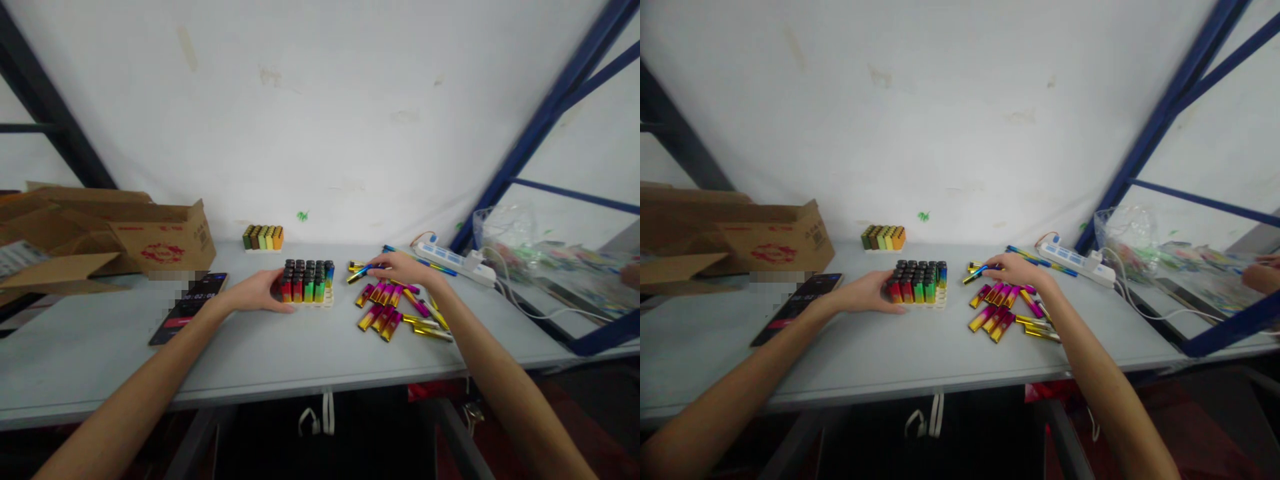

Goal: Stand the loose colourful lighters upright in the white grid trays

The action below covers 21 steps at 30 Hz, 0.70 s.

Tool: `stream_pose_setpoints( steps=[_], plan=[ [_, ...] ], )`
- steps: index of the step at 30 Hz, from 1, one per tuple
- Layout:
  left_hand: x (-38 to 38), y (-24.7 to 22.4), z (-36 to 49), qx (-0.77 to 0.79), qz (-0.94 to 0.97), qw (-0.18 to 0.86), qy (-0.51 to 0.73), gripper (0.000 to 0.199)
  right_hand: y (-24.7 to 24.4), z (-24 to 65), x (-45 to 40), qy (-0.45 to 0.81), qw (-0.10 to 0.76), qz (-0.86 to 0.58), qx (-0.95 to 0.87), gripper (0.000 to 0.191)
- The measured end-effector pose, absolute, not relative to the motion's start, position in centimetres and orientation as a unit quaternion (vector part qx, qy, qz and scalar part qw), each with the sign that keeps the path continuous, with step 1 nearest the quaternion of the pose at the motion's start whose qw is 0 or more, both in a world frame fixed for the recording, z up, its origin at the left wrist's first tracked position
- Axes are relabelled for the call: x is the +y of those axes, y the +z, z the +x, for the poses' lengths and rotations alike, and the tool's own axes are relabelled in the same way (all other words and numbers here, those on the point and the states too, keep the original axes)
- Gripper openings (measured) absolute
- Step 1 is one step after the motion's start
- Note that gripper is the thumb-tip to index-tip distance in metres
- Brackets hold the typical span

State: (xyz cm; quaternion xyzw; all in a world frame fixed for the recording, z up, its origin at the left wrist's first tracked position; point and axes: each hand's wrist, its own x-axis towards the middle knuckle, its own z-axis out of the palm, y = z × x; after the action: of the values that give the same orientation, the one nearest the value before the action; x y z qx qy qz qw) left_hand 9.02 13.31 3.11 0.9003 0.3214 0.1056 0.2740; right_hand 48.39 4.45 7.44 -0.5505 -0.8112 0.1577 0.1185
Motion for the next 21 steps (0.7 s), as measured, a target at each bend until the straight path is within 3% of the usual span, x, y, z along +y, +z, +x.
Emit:
stream_pose_setpoints(
  steps=[8,13,17,21],
  plan=[
    [13.2,3.3,9.1,0.334,0.898,0.268,0.101,0.080,6.0,50.2,6.3,0.196,0.116,-0.591,-0.774,0.060],
    [12.9,3.6,9.2,0.336,0.898,0.267,0.099,0.081,6.0,52.3,6.3,0.179,0.103,-0.611,-0.764,0.055],
    [13.0,3.6,9.2,0.331,0.899,0.269,0.104,0.080,5.9,52.3,6.0,0.203,0.252,-0.621,-0.714,0.052],
    [13.2,3.3,9.1,0.332,0.900,0.264,0.102,0.081,5.2,49.6,5.6,0.315,0.443,-0.570,-0.617,0.048]
  ],
)
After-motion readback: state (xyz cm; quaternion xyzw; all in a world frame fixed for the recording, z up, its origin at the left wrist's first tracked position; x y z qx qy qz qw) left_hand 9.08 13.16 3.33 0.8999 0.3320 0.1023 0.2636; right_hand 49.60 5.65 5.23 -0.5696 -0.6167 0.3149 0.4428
